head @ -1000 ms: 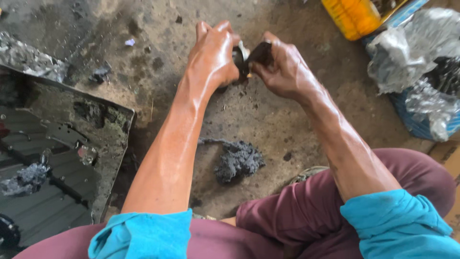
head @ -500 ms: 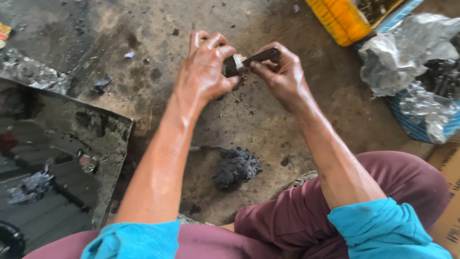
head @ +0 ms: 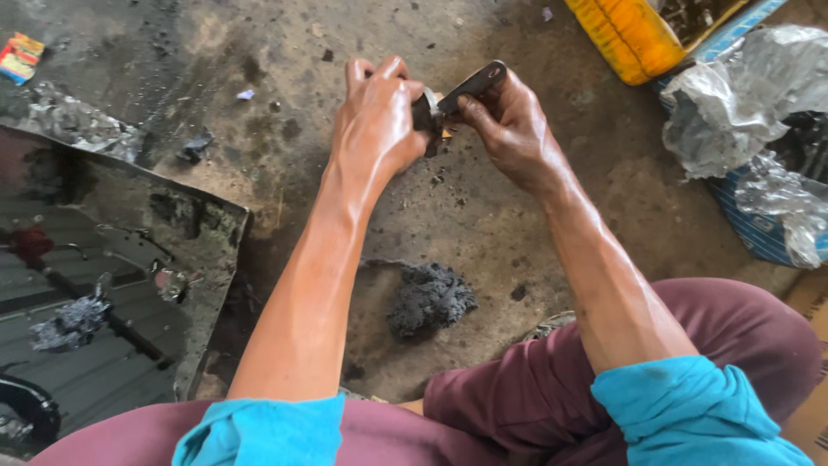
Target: The person sits on the floor and uses a small metal file to scrape and clean a cylindrical mechanical component, likely a stator or rotor. They repeatedly rub the file against the edges and surfaces of the part to remove grime and debris, occasionally rotating the object to access different areas.
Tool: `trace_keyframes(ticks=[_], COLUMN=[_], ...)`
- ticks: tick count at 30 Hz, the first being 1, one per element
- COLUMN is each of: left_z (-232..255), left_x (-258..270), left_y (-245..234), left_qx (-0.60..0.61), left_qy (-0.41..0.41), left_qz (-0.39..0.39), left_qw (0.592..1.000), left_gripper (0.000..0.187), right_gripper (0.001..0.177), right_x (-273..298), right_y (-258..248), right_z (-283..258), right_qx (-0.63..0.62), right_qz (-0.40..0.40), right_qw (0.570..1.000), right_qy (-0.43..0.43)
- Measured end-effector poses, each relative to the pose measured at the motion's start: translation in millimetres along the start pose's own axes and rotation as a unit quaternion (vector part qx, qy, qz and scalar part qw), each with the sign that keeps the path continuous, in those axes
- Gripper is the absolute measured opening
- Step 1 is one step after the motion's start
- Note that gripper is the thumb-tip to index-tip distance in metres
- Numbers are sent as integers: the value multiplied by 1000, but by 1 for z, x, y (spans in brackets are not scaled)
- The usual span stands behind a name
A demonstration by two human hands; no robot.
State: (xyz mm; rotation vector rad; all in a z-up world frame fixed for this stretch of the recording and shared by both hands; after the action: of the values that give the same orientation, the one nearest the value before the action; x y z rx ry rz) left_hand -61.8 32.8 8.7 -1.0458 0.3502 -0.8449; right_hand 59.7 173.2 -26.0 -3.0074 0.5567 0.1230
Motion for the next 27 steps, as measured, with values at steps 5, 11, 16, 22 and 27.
trace_keyframes(ticks=[5, 11, 16, 22, 27], left_z=[1, 0, -1, -4, -11], left_x=[-5, -9, -10, -22, -25], left_y=[-7, -14, -15, -7, -1], left_qx=[32, 53, 70, 61, 53], left_qy=[-16, -16, -28, -35, -17], left_qz=[2, -15, -16, -36, -34], left_qw=[999, 998, 997, 997, 998], left_gripper=[52, 55, 58, 61, 60], right_gripper=[7, 6, 6, 5, 4], right_x=[-6, -1, -7, -2, 0], right_y=[8, 17, 17, 16, 16], right_z=[-19, -35, -36, -36, -28], right_qx=[208, 304, 307, 294, 287], right_qz=[15, 4, 2, 5, 16], right_qw=[978, 949, 945, 951, 953], right_qy=[-20, -79, -110, -93, -99])
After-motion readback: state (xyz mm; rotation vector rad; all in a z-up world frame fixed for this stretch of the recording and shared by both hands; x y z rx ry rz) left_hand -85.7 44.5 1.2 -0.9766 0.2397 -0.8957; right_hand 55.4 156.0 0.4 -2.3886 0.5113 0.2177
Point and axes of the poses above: each hand's wrist, its own x-axis away from the middle knuckle, its own y-axis out of the palm, z = x × y, the point moved 3 cm from there along -x, towards the middle knuckle, and after that the axes turned 1 degree about -y, right-handed, at the moved point
